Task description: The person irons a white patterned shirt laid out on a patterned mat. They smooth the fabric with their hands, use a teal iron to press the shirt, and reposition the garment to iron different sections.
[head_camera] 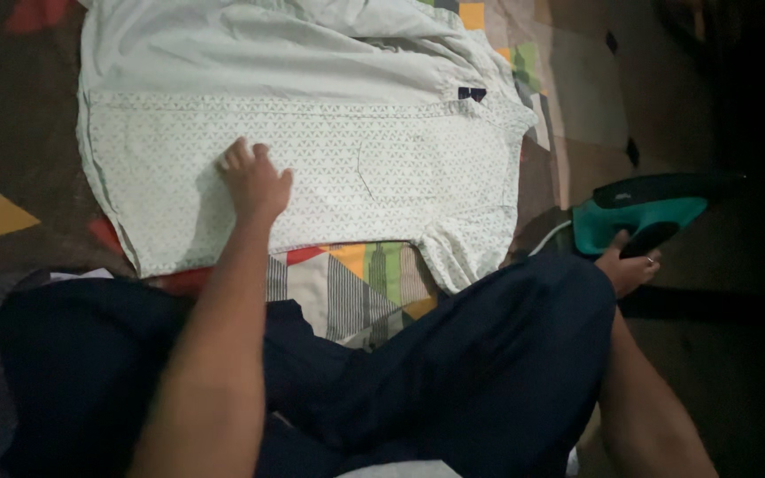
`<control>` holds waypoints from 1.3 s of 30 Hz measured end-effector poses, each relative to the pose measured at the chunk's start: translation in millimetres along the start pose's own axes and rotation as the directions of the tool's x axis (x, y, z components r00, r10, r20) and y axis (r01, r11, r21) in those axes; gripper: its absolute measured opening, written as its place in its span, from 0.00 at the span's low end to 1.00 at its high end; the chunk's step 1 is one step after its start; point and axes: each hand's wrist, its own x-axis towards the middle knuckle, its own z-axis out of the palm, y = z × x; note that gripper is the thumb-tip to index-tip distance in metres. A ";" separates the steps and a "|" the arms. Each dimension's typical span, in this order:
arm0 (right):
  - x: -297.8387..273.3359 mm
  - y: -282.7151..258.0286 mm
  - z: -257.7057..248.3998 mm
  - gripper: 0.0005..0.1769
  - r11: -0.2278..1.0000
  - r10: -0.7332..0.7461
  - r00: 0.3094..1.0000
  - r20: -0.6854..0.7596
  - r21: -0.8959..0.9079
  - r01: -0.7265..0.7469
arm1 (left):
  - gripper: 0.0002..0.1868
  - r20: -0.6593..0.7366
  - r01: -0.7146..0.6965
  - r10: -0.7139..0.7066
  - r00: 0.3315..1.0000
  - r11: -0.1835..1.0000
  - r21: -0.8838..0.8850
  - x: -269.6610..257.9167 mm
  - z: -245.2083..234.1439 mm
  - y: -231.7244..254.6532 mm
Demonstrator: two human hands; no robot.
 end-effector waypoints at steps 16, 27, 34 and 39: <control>8.2 -17.2 -74.5 0.30 0.953 0.231 0.928 0.292 -0.259 -0.156 | 0.44 0.237 -0.050 0.040 0.971 0.998 0.036 1.6 12.9 14.0; 61.8 -10.7 -112.3 0.36 0.914 0.343 0.857 0.384 -0.346 -0.211 | 0.41 0.180 0.002 -0.012 0.984 0.998 0.058 -4.4 4.9 -56.1; 91.2 12.8 -108.3 0.35 0.948 0.263 0.901 0.345 -0.267 -0.175 | 0.42 0.160 -0.023 0.011 0.987 0.997 0.069 -5.8 21.1 -50.7; 124.6 30.7 -99.1 0.44 0.877 0.423 0.796 0.433 0.027 -0.481 | 0.42 0.129 -0.016 0.008 0.992 0.998 0.065 -3.4 24.9 -42.8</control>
